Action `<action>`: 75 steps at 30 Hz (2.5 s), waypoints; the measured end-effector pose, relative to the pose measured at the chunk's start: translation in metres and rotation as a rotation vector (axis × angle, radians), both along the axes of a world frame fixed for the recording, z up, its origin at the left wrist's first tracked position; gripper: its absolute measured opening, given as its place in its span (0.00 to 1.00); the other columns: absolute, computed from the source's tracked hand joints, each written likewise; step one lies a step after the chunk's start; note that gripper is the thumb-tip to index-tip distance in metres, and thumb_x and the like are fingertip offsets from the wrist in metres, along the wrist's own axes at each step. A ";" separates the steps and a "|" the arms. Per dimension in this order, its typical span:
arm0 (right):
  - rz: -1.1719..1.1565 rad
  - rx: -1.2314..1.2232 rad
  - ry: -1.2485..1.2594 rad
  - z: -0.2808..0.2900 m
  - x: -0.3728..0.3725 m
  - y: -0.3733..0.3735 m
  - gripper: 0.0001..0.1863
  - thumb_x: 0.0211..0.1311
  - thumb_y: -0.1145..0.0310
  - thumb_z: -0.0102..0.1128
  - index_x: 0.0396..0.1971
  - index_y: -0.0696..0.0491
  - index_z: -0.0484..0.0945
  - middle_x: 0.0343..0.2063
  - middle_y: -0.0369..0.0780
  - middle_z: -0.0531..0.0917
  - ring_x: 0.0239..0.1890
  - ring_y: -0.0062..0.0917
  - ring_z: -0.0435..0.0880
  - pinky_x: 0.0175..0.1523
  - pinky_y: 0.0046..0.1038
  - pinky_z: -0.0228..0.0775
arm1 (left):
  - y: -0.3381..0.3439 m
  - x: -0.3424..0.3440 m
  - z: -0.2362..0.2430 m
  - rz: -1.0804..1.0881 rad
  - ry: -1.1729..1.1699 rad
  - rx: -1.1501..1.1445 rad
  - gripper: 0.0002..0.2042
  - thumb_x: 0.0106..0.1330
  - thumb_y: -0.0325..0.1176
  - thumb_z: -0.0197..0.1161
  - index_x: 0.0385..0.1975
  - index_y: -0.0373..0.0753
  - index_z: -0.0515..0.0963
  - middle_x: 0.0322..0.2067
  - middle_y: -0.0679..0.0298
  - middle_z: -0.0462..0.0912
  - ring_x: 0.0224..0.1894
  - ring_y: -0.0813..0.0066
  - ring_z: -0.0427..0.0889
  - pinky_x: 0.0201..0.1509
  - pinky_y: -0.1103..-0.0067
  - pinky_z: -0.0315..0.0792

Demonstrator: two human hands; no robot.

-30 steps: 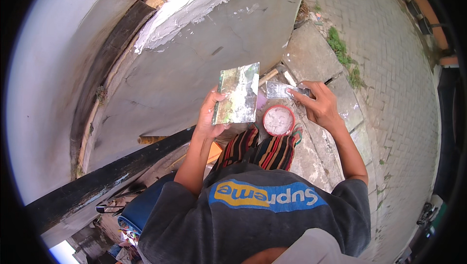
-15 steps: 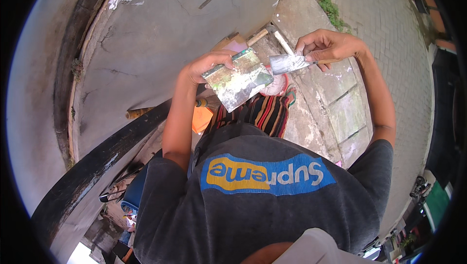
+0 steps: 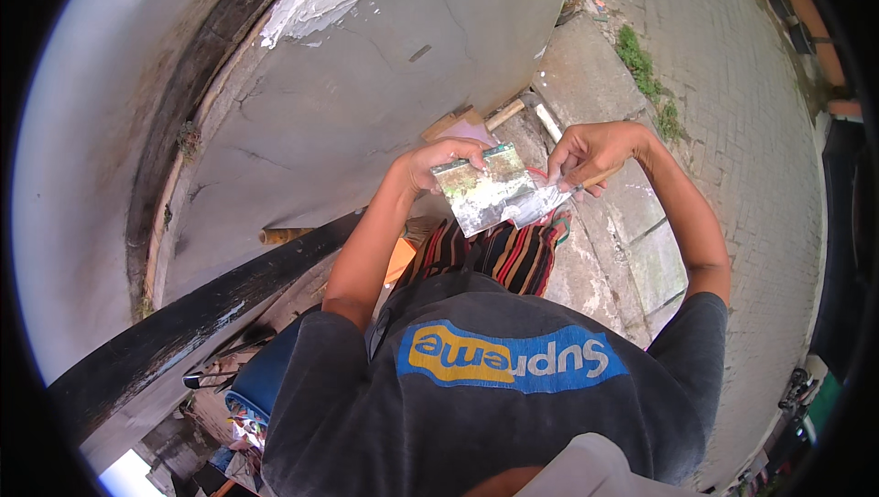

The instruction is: The person uses a putty knife to scoop white plaster from a bucket and applies it to a vertical wall surface. They repeatedly smooth the plaster along the wall edge, occasionally scraping excess material back onto a metal hawk held in the other hand.

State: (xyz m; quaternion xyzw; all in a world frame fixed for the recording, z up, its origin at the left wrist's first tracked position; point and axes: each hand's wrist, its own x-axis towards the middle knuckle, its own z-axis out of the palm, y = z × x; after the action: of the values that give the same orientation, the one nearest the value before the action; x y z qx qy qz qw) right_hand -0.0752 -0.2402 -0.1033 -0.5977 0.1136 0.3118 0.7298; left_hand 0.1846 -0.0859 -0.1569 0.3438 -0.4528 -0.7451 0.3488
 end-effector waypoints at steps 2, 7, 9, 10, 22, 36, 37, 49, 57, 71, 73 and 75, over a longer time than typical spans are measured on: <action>0.007 0.020 -0.045 -0.002 0.012 0.008 0.14 0.59 0.71 0.60 0.43 0.61 0.77 0.22 0.42 0.84 0.17 0.19 0.80 0.18 0.20 0.67 | 0.003 -0.004 0.000 0.045 0.051 0.251 0.15 0.55 0.33 0.59 0.42 0.38 0.78 0.33 0.68 0.82 0.30 0.81 0.82 0.31 0.82 0.77; -0.094 0.181 -0.226 0.006 0.033 0.023 0.12 0.63 0.72 0.58 0.43 0.61 0.77 0.22 0.41 0.83 0.15 0.17 0.77 0.19 0.18 0.65 | -0.003 0.009 -0.017 0.058 -0.069 0.846 0.20 0.55 0.37 0.58 0.49 0.38 0.74 0.37 0.64 0.81 0.32 0.78 0.82 0.30 0.80 0.78; -0.250 0.252 -0.377 0.012 0.024 0.018 0.11 0.64 0.71 0.57 0.43 0.61 0.77 0.22 0.40 0.82 0.15 0.17 0.76 0.19 0.18 0.65 | 0.001 0.013 -0.023 0.099 -0.120 0.845 0.20 0.55 0.35 0.58 0.48 0.36 0.73 0.37 0.63 0.82 0.32 0.76 0.83 0.30 0.80 0.79; -0.376 0.237 -0.468 0.013 0.021 0.012 0.13 0.66 0.69 0.55 0.46 0.60 0.76 0.24 0.38 0.82 0.18 0.16 0.77 0.22 0.18 0.68 | 0.010 0.013 -0.022 0.179 -0.127 0.840 0.19 0.56 0.35 0.58 0.47 0.36 0.73 0.36 0.62 0.82 0.32 0.76 0.83 0.30 0.80 0.79; -1.812 -0.793 -0.878 -0.001 0.094 0.000 0.14 0.66 0.76 0.52 0.51 0.57 0.76 0.42 0.38 0.74 0.37 0.16 0.74 0.38 0.18 0.68 | 0.075 0.014 -0.043 0.412 -0.135 0.973 0.16 0.57 0.40 0.57 0.43 0.40 0.73 0.25 0.67 0.81 0.17 0.80 0.78 0.11 0.83 0.64; -1.612 -1.517 -1.136 -0.022 0.122 -0.057 0.31 0.44 0.90 0.57 0.49 0.46 0.81 0.41 0.41 0.73 0.38 0.30 0.75 0.36 0.26 0.70 | 0.101 0.031 -0.065 0.368 -0.122 0.999 0.17 0.56 0.35 0.58 0.44 0.36 0.74 0.34 0.62 0.82 0.33 0.72 0.83 0.33 0.76 0.79; -1.609 -1.503 -1.141 -0.025 0.122 -0.059 0.31 0.44 0.91 0.56 0.49 0.47 0.81 0.41 0.41 0.72 0.37 0.29 0.74 0.37 0.25 0.69 | 0.101 0.031 -0.068 0.375 -0.131 0.999 0.17 0.56 0.36 0.58 0.44 0.37 0.74 0.33 0.62 0.82 0.32 0.72 0.83 0.33 0.77 0.79; -1.733 -1.650 -1.076 -0.037 0.115 -0.094 0.31 0.42 0.89 0.57 0.49 0.44 0.81 0.42 0.41 0.72 0.39 0.31 0.74 0.40 0.27 0.70 | 0.092 0.021 -0.051 0.383 -0.162 0.987 0.18 0.56 0.36 0.58 0.46 0.38 0.74 0.35 0.62 0.82 0.32 0.73 0.83 0.31 0.77 0.78; -1.345 -1.952 -1.142 -0.006 0.078 -0.087 0.30 0.42 0.84 0.61 0.48 0.40 0.81 0.39 0.37 0.75 0.36 0.28 0.75 0.36 0.25 0.72 | 0.094 0.027 -0.056 0.312 -0.133 0.965 0.14 0.58 0.32 0.58 0.44 0.38 0.74 0.34 0.64 0.81 0.32 0.74 0.82 0.34 0.77 0.78; -0.576 -2.268 -1.079 0.092 0.038 -0.072 0.24 0.40 0.74 0.60 0.44 0.44 0.83 0.37 0.33 0.81 0.35 0.24 0.80 0.40 0.26 0.78 | 0.078 0.001 -0.043 0.337 -0.270 0.898 0.11 0.58 0.35 0.56 0.39 0.39 0.74 0.30 0.66 0.76 0.27 0.79 0.77 0.22 0.82 0.70; -0.583 -2.270 -1.074 0.095 0.038 -0.074 0.25 0.40 0.75 0.60 0.45 0.44 0.83 0.37 0.33 0.81 0.35 0.24 0.80 0.40 0.26 0.78 | 0.085 -0.002 -0.051 0.405 -0.284 0.890 0.12 0.59 0.38 0.56 0.38 0.39 0.74 0.25 0.67 0.74 0.19 0.78 0.73 0.13 0.81 0.63; -0.579 -2.275 -1.070 0.093 0.036 -0.079 0.25 0.40 0.75 0.60 0.45 0.43 0.83 0.37 0.32 0.81 0.35 0.24 0.80 0.39 0.25 0.78 | 0.080 0.002 -0.043 0.348 -0.228 0.912 0.11 0.58 0.35 0.56 0.38 0.39 0.74 0.27 0.67 0.75 0.22 0.80 0.76 0.14 0.84 0.66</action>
State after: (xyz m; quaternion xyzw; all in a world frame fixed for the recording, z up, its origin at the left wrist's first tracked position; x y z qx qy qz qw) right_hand -0.0388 -0.3190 -0.0104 -0.8837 0.1339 -0.4054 -0.1917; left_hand 0.1863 -0.0056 -0.1999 0.6109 -0.0521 -0.7557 0.2302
